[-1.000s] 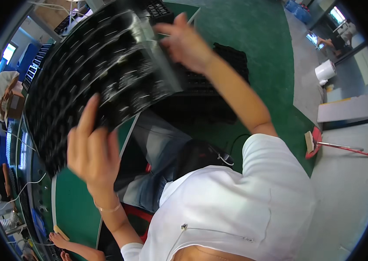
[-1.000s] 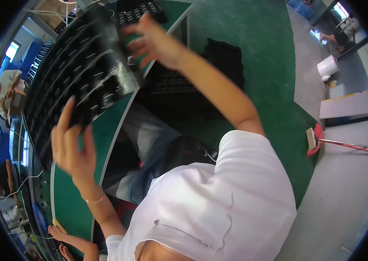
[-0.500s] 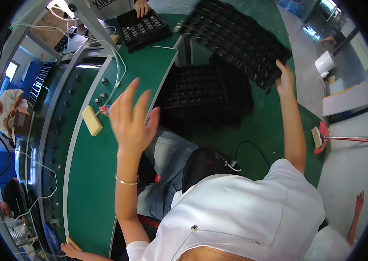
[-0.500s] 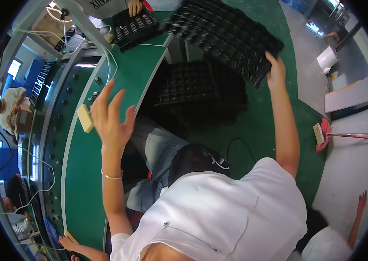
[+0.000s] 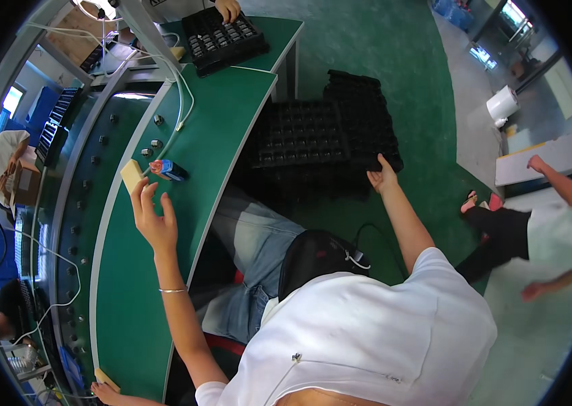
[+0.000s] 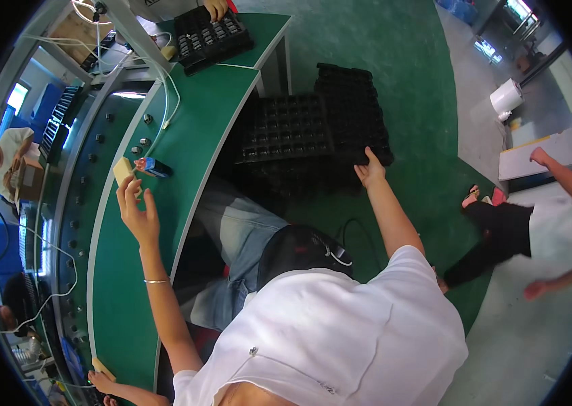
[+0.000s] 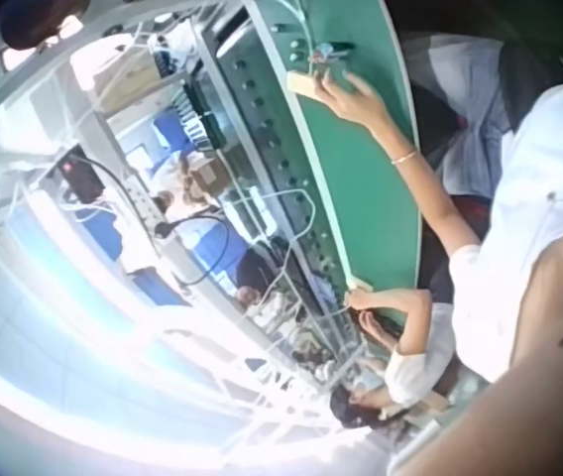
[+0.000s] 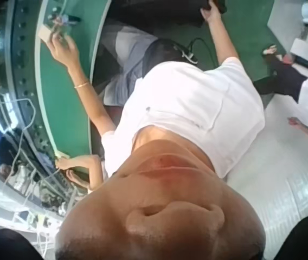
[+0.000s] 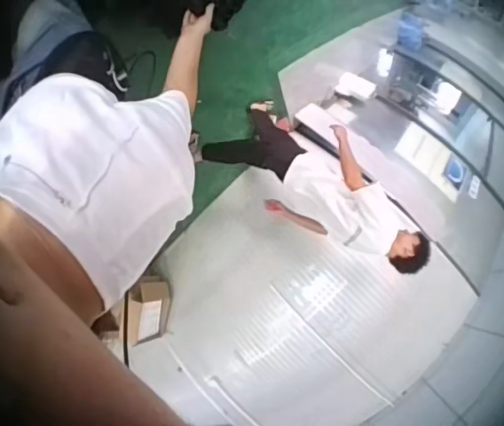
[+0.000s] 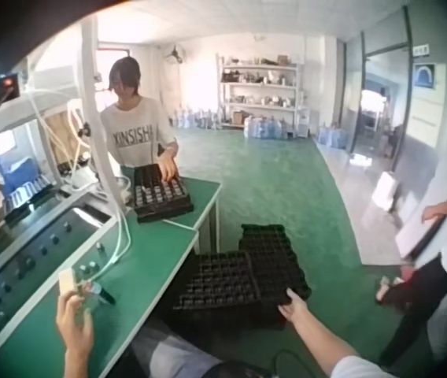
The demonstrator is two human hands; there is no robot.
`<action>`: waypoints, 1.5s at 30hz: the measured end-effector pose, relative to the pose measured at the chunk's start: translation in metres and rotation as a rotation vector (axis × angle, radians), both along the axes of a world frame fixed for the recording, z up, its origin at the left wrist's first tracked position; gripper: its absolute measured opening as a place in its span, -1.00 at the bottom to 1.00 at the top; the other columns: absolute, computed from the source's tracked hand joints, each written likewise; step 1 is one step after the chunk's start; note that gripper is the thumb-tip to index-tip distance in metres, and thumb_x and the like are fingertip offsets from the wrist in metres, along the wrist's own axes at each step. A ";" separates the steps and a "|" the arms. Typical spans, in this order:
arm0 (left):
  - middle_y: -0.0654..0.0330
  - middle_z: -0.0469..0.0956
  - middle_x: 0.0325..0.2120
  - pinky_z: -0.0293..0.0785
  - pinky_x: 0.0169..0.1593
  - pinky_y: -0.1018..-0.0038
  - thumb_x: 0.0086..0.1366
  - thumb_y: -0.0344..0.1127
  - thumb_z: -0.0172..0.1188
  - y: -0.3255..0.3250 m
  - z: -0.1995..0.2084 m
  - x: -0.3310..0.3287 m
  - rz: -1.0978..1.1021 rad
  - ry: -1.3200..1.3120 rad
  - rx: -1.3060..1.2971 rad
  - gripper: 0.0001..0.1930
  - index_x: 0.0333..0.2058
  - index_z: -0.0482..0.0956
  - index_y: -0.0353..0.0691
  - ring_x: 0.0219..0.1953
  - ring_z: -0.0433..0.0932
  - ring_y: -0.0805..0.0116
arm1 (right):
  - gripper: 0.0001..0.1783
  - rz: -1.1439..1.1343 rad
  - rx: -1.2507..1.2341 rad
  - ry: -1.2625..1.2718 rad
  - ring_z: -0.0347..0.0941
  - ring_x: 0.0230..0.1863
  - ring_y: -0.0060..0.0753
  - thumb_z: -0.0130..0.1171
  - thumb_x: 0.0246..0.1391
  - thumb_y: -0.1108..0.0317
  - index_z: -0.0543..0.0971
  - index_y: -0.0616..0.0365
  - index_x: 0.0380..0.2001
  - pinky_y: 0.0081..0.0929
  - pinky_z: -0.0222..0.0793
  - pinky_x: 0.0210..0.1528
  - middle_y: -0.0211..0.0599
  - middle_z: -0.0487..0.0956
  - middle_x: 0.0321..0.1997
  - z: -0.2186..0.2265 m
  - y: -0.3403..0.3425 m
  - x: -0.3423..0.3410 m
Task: Picking small electronic components from a storage tray and inserting them into a testing or assembly jig.
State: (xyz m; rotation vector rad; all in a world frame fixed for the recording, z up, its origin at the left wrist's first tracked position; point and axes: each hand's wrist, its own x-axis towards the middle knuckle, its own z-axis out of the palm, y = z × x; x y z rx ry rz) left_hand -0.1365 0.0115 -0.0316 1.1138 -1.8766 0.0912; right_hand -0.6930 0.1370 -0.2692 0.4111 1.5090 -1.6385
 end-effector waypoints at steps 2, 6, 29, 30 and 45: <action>0.14 0.56 0.01 0.43 -0.28 0.47 0.23 -0.53 0.23 0.000 -0.004 0.003 0.020 0.000 0.019 -0.78 -0.13 0.57 -0.23 -0.22 0.56 0.31 | -0.15 0.107 0.112 -0.029 0.61 -0.01 -0.28 0.46 -0.02 -0.15 0.44 0.21 0.17 -0.33 0.56 0.00 -0.22 0.59 0.08 0.019 0.007 0.004; 0.15 0.56 0.00 0.43 -0.30 0.50 0.23 -0.53 0.22 0.000 -0.004 0.002 0.019 0.034 0.034 -0.79 -0.14 0.57 -0.24 -0.24 0.56 0.34 | 0.08 0.309 0.219 -0.009 0.61 0.04 -0.28 0.43 -0.02 -0.20 0.22 0.27 0.36 -0.29 0.54 0.03 -0.21 0.59 0.07 0.057 0.035 0.000; 0.15 0.55 -0.01 0.34 -0.37 0.56 0.28 -0.55 0.15 0.003 -0.019 0.009 0.037 0.141 0.191 -0.84 -0.17 0.57 -0.28 -0.31 0.52 0.44 | 0.07 0.941 0.629 1.561 -0.21 0.53 0.45 0.28 -0.04 -0.36 0.08 -0.41 0.49 0.51 -0.07 0.37 0.12 0.03 0.53 0.053 -0.075 0.014; 0.16 0.55 0.00 0.34 -0.37 0.56 0.28 -0.55 0.15 0.002 -0.019 0.007 0.041 0.140 0.189 -0.84 -0.17 0.57 -0.28 -0.31 0.51 0.43 | 0.07 0.941 0.644 1.572 -0.21 0.53 0.45 0.29 -0.04 -0.33 0.08 -0.41 0.49 0.50 -0.06 0.37 0.12 0.04 0.53 0.052 -0.076 0.016; 0.12 0.55 0.01 0.41 -0.26 0.46 0.26 -0.54 0.16 0.009 -0.014 0.010 0.070 0.143 0.201 -0.85 -0.19 0.54 -0.28 -0.12 0.58 0.23 | -0.02 0.995 0.714 1.526 -0.12 0.51 0.45 0.17 0.08 -0.34 0.14 -0.20 0.47 0.57 -0.15 0.36 0.15 0.07 0.51 0.071 -0.072 0.030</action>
